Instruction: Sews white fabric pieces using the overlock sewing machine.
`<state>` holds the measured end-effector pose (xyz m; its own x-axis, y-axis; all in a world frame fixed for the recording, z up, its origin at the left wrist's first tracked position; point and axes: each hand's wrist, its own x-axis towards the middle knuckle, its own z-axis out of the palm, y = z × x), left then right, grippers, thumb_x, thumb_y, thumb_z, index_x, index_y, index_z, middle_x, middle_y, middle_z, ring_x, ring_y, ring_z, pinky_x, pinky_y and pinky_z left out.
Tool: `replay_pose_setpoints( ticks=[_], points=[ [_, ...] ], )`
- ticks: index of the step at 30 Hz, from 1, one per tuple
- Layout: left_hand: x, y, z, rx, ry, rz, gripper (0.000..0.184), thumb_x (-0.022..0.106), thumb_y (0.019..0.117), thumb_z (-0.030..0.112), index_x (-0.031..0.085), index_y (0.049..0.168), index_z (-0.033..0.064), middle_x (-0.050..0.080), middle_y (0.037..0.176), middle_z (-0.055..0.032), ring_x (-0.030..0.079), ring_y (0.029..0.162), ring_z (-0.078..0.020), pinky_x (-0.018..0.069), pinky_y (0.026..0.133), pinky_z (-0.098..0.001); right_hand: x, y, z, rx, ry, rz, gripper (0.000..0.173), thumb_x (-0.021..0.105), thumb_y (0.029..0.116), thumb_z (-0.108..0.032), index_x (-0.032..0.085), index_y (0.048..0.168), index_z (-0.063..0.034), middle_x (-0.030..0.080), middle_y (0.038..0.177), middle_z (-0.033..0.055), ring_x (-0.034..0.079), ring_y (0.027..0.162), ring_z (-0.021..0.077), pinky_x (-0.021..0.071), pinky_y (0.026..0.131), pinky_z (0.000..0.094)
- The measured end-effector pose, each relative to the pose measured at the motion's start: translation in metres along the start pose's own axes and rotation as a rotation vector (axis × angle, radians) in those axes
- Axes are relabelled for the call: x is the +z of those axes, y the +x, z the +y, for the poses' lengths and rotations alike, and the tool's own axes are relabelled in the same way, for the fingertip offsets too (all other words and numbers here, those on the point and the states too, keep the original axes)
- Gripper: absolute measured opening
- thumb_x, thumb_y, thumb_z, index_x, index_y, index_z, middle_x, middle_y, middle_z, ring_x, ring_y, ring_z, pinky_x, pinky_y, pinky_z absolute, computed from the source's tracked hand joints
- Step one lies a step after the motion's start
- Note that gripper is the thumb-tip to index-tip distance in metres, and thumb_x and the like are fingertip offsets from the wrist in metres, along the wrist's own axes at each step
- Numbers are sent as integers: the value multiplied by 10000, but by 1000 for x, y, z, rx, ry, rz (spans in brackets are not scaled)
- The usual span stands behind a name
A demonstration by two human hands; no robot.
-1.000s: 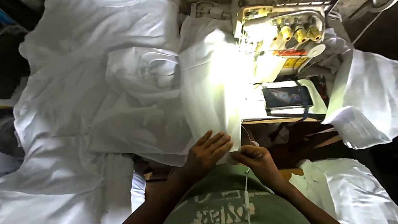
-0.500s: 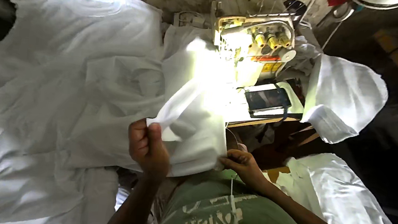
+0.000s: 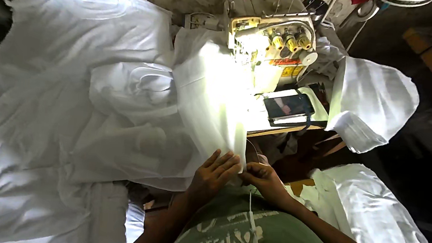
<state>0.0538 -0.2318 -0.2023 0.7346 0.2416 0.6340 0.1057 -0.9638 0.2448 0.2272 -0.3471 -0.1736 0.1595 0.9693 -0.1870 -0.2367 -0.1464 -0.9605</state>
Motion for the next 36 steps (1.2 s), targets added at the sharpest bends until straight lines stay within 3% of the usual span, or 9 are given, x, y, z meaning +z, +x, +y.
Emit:
replay_pose_setpoints(
  ticks=[10,16,23,26,33,36],
  points=[
    [2,-1,5,19,47,47,176,571,1028,88,718,1122,114,763,1165,-55,650,1250,-175,376,1184,-418,2,-6,-1,43,36,70,71,645,951,13,709,944,-19,723,794,-39,684,717,25,588,719,197],
    [1,4,12,3,41,92,158,547,1042,86,701,1076,86,770,1130,-69,659,1237,-179,356,1197,-430,3,-8,-1,7,24,58,98,640,949,20,722,934,-32,731,798,-48,688,728,15,590,734,196],
    [4,-1,17,12,27,58,189,545,1027,48,718,1099,73,765,1141,-101,666,1227,-197,375,1183,-432,3,-13,-2,32,45,38,130,599,971,35,720,992,-7,742,831,-31,705,758,32,600,762,208],
    [4,0,16,20,41,65,188,552,1021,48,723,1091,85,770,1125,-95,678,1208,-200,389,1172,-427,0,-15,-4,74,103,-8,156,571,982,45,704,1057,12,753,892,-10,722,816,57,607,813,233],
    [6,0,20,7,66,23,179,583,1015,87,735,1106,64,768,1122,-116,697,1175,-217,445,1134,-413,-14,-18,0,251,309,-171,322,506,1002,28,590,1312,47,725,1176,60,699,1081,136,558,1004,317],
    [6,-3,19,15,50,26,181,581,1025,95,710,1145,54,767,1127,-121,701,1167,-212,464,1116,-390,-16,-18,1,286,435,-227,359,492,1001,20,561,1353,27,706,1212,56,679,1118,145,536,1032,337]
  ],
)
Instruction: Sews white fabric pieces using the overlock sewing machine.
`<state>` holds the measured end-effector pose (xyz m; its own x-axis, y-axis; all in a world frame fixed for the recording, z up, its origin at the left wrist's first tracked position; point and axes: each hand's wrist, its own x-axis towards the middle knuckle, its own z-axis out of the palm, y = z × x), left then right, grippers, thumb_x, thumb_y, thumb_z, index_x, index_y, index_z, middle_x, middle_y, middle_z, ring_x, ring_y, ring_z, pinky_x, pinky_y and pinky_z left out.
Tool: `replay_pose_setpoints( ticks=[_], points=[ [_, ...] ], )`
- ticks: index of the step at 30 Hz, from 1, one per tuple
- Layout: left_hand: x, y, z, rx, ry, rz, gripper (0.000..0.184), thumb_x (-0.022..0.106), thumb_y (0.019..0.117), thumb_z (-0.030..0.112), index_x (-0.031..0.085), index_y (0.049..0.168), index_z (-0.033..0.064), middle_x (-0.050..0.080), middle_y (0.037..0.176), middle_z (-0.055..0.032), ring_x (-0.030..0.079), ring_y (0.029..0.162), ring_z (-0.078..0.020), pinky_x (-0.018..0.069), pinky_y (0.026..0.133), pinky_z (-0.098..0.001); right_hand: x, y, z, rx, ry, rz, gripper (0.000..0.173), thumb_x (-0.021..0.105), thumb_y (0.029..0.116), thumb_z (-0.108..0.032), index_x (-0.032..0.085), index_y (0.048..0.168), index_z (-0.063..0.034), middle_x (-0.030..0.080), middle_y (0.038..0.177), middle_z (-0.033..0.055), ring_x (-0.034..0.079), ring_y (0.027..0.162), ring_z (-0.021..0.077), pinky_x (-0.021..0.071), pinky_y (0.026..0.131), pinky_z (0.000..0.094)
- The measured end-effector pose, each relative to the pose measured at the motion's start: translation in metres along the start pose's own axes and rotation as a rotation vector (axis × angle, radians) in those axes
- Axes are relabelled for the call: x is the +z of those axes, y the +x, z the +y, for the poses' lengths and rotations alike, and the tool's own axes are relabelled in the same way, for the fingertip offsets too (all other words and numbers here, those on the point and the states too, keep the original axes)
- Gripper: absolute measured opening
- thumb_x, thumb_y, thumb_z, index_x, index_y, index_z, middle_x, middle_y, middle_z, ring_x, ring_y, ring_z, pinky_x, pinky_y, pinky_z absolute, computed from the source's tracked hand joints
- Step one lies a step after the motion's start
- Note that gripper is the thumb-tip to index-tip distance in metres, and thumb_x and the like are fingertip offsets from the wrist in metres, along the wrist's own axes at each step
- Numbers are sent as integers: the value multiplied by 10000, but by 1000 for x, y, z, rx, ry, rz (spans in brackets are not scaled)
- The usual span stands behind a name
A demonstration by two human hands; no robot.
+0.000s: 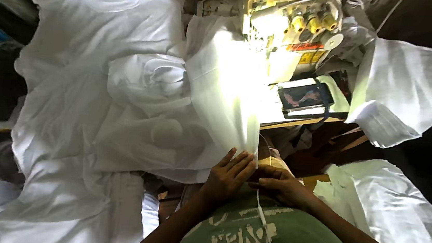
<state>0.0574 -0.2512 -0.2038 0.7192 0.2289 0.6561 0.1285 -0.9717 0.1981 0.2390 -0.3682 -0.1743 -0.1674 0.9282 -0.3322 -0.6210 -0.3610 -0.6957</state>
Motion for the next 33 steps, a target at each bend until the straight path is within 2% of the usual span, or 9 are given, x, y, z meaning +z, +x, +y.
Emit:
replay_pose_setpoints(
  ticks=[4,9,13,14,18,21,27,31,33],
  points=[
    [1,-2,-3,1,-10,21,167,571,1041,124,686,1148,68,767,1110,-120,710,1137,-206,471,1098,-370,1,2,0,-2,75,-37,327,485,998,10,592,1306,-7,714,1169,33,678,1102,136,533,1029,341],
    [4,-1,-4,-8,-6,33,189,560,1046,160,708,1123,71,772,1100,-119,717,1120,-210,478,1089,-377,-3,4,4,8,148,-47,344,508,983,-8,579,1320,-25,712,1190,37,675,1119,141,526,1034,341],
    [5,-3,-5,-11,34,15,347,585,1037,366,712,1183,79,759,1150,-116,695,1166,-213,441,1127,-400,-7,8,7,37,245,-70,330,518,967,-58,596,1288,-64,711,1161,38,676,1077,136,528,1008,325],
    [5,-3,-6,-7,48,13,351,595,1032,376,711,1183,81,758,1153,-116,695,1165,-215,439,1127,-405,-9,9,8,40,270,-72,320,539,961,-68,608,1273,-72,711,1162,43,676,1080,145,530,1006,335],
    [9,-2,-11,0,93,-2,248,598,1039,284,703,1155,92,764,1124,-104,707,1132,-221,459,1103,-408,-8,12,7,67,306,-36,317,543,966,-117,608,1276,-107,698,1223,43,650,1176,176,526,1020,387],
    [12,-2,-14,8,104,-15,256,601,1037,296,705,1151,92,766,1114,-107,711,1124,-222,458,1101,-415,-10,14,9,67,336,-40,308,529,970,-133,621,1264,-116,705,1206,42,652,1172,177,526,1020,398],
    [19,-4,-21,72,156,-50,207,565,1025,158,721,1115,58,777,1079,-120,735,1076,-235,494,1059,-409,-10,17,9,111,385,30,294,418,1033,-153,626,1240,-126,691,1235,28,632,1207,174,518,1026,411],
    [12,-2,-26,97,107,-47,193,573,1028,127,737,1105,61,783,1053,-116,745,1053,-224,509,1049,-389,-6,17,6,103,310,59,275,507,994,-141,629,1238,-109,699,1200,35,653,1162,173,539,995,400],
    [5,-1,-25,29,4,-3,172,599,1022,144,746,1067,66,787,1028,-106,744,1049,-202,499,1065,-375,0,16,-2,51,131,49,274,525,1001,-94,613,1256,-50,691,1199,32,659,1122,145,548,973,362]
  ],
)
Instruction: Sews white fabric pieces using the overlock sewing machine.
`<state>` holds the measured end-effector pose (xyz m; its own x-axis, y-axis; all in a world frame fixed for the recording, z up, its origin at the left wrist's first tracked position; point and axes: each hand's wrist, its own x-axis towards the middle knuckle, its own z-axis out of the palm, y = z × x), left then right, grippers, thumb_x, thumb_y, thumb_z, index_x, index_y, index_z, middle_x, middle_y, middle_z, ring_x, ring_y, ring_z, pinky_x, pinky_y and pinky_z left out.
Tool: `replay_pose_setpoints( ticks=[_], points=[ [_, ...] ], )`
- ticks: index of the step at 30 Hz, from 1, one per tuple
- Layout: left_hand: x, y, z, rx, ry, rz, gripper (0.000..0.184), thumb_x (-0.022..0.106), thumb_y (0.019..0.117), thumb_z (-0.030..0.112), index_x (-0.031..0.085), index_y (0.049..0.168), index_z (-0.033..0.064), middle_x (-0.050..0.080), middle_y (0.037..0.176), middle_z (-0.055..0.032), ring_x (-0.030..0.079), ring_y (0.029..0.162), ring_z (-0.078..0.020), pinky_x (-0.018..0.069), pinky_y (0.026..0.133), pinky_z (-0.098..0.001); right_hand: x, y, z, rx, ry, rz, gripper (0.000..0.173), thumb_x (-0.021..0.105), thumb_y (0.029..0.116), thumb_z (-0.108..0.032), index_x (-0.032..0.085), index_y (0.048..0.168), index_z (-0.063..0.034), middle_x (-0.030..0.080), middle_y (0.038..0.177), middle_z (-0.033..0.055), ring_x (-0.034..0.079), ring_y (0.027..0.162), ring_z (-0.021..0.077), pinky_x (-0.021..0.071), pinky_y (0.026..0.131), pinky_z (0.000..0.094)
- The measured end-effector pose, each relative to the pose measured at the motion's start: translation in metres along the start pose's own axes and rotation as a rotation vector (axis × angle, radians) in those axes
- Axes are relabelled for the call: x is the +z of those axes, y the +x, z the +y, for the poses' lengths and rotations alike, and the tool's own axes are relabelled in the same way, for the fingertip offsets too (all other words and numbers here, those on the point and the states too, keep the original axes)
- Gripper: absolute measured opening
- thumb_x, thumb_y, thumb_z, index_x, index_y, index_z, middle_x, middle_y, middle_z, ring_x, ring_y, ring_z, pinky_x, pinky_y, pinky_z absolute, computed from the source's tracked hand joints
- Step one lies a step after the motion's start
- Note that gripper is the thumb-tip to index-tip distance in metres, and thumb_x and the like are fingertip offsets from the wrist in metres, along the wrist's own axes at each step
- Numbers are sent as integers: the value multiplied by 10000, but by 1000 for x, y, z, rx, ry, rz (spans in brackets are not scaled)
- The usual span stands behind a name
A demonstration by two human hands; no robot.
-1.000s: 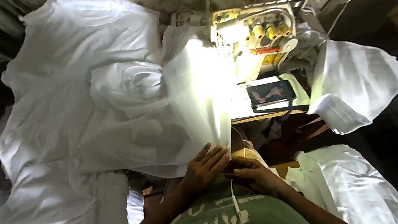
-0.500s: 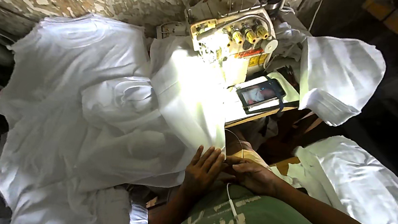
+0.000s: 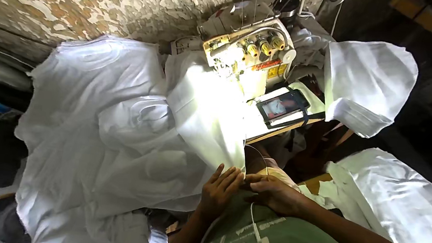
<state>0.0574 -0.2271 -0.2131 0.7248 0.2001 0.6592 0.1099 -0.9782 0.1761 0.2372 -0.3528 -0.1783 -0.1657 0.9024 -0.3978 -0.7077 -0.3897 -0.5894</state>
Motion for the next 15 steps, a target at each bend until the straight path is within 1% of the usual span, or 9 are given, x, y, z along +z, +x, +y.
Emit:
replay_pose_setpoints(
  ticks=[2,3,5,6,8,9,10,13,15],
  points=[
    [-12,8,3,-139,-157,89,162,585,1041,165,707,1025,59,781,1000,-84,737,1052,-158,493,1087,-370,6,2,-13,-172,-331,-46,270,557,1007,-55,627,1256,24,649,1261,36,642,1099,80,544,961,274],
    [-24,17,5,-227,-226,126,174,544,1068,199,658,1033,73,765,1005,-52,721,1069,-111,491,1101,-358,7,7,-21,-276,-500,-41,279,574,1009,-68,633,1259,41,630,1290,69,641,1086,67,544,950,247],
    [-55,43,7,-359,-303,236,191,509,1083,216,639,1048,80,733,999,10,695,1046,-19,509,1076,-318,8,23,-40,-447,-803,52,319,583,1017,-133,636,1283,36,662,1262,133,666,1036,88,548,928,261],
    [-69,59,4,-386,-299,306,176,502,1084,214,641,1052,110,706,991,76,670,1016,42,526,1041,-272,8,35,-51,-524,-943,120,324,581,1023,-165,647,1284,16,698,1203,137,690,990,114,561,910,301],
    [-85,91,-9,-349,-246,463,139,511,1078,227,642,1073,183,667,977,186,624,945,122,535,911,-148,11,63,-74,-767,-1179,221,292,615,1002,-142,675,1248,2,736,1122,145,730,909,213,592,831,425],
    [-88,106,-17,-303,-229,522,145,512,1081,251,646,1091,200,664,995,206,614,945,131,521,865,-112,13,78,-87,-904,-1268,264,279,648,978,-124,688,1223,3,741,1110,153,740,910,271,594,804,488],
    [-91,119,-25,-261,-219,552,152,504,1084,274,646,1106,222,661,1018,219,611,962,129,512,855,-101,17,91,-101,-1016,-1322,303,270,670,961,-119,695,1200,6,738,1117,159,735,928,306,584,804,521],
    [-99,148,-40,-162,-188,547,163,487,1091,287,636,1112,226,651,1045,198,612,1006,101,510,871,-110,28,121,-135,-1234,-1364,403,247,708,935,-124,706,1147,3,718,1163,165,729,931,305,602,758,472],
    [-104,160,-46,-143,-178,530,167,497,1087,301,641,1083,216,652,1012,194,607,977,108,500,838,-95,32,132,-147,-1276,-1376,451,227,737,916,-164,721,1092,-22,714,1154,155,724,894,285,595,690,433]
  ],
)
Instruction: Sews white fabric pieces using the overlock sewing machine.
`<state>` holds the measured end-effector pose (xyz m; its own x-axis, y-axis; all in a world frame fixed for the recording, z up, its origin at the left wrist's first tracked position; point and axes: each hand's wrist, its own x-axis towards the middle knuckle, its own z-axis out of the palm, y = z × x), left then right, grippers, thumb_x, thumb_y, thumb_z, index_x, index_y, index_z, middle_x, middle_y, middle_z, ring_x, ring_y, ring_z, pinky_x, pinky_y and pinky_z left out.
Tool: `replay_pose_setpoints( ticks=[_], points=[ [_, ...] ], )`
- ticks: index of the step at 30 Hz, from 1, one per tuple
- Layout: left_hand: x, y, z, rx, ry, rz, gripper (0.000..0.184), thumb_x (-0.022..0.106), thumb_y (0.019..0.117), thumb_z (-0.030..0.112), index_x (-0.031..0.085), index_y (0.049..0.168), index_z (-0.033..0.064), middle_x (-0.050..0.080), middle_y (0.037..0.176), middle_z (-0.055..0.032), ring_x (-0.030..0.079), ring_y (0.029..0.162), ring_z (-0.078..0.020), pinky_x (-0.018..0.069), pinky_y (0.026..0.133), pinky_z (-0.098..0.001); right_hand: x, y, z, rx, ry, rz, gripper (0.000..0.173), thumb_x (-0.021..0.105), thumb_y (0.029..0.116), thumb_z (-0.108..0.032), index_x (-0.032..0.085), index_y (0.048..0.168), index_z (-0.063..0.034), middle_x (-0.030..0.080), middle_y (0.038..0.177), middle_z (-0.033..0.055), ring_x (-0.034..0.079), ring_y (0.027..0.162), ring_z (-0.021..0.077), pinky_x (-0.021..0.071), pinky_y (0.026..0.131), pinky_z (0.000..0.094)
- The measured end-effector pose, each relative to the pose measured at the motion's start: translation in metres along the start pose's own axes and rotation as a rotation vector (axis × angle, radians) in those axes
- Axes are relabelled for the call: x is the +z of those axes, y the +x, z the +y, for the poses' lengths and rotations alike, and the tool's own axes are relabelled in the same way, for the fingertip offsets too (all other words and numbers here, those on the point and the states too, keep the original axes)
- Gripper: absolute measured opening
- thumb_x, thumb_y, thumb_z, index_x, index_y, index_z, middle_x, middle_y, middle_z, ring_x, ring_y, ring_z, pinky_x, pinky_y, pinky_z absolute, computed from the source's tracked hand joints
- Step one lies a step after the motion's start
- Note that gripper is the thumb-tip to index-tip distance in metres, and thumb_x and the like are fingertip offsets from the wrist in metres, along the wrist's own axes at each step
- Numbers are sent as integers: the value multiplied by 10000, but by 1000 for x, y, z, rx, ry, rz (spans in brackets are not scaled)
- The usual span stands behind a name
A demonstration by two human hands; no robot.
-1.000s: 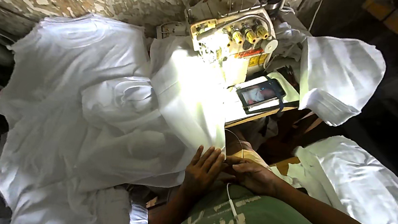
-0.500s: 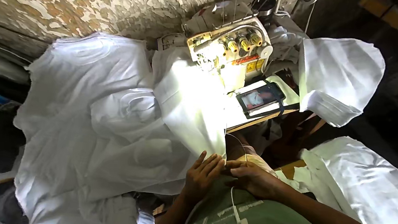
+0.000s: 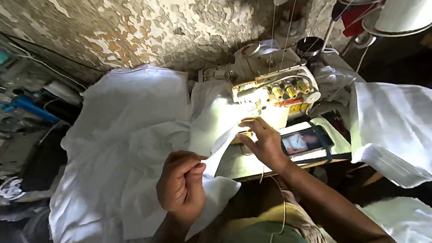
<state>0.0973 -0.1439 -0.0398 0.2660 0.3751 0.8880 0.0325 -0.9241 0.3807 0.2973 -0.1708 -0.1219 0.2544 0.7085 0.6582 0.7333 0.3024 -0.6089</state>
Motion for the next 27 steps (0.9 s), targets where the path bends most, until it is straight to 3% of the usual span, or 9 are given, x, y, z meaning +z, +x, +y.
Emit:
replay_pose_setpoints(
  ticks=[2,5,8,12,18,20,23,27],
  points=[
    [-2,10,-3,-2,-6,-53,175,495,1086,320,635,1068,217,645,997,195,601,967,115,492,834,-84,2,7,7,35,-32,-1,241,752,910,-217,723,1063,-33,707,1113,165,711,836,294,575,627,447],
    [-10,19,-6,7,2,-159,208,488,1087,341,628,1039,195,638,970,161,595,944,113,478,821,-72,5,12,23,72,-27,-4,220,752,901,-175,716,1034,-4,689,996,203,689,783,345,565,629,503],
    [-20,26,-7,33,36,-239,228,482,1091,336,631,1028,175,639,961,127,600,923,97,476,806,-73,8,17,28,14,22,6,142,737,883,-134,757,969,-22,710,1061,198,704,785,306,575,629,457],
    [-26,31,2,99,106,-309,197,474,1095,276,619,1049,151,612,1026,82,579,1001,74,445,886,-88,7,20,40,-33,14,9,123,705,920,-144,759,954,-40,734,965,142,700,708,244,568,584,411],
    [-23,33,14,85,223,-305,209,439,1105,252,604,1045,139,590,1045,76,546,1057,87,406,932,-82,7,20,40,-187,-35,12,130,650,923,-108,757,947,-38,767,981,111,728,719,218,570,570,378],
    [-18,33,18,61,241,-283,215,442,1105,257,606,1044,133,592,1039,81,543,1054,98,404,928,-75,13,19,43,-245,-61,68,129,640,908,-97,751,924,-33,739,816,97,693,642,214,544,541,367],
    [-13,32,22,32,244,-264,225,432,1107,258,607,1034,137,596,1025,91,542,1038,106,403,912,-71,17,17,43,-276,-85,111,135,642,896,-80,734,972,-16,643,638,71,591,486,188,471,433,337],
    [-10,33,27,7,212,-279,224,439,1104,270,611,1029,147,605,1031,104,547,1044,105,412,913,-72,12,15,33,-74,64,32,234,650,854,12,703,1081,34,660,716,105,591,511,188,495,459,330]
  ],
)
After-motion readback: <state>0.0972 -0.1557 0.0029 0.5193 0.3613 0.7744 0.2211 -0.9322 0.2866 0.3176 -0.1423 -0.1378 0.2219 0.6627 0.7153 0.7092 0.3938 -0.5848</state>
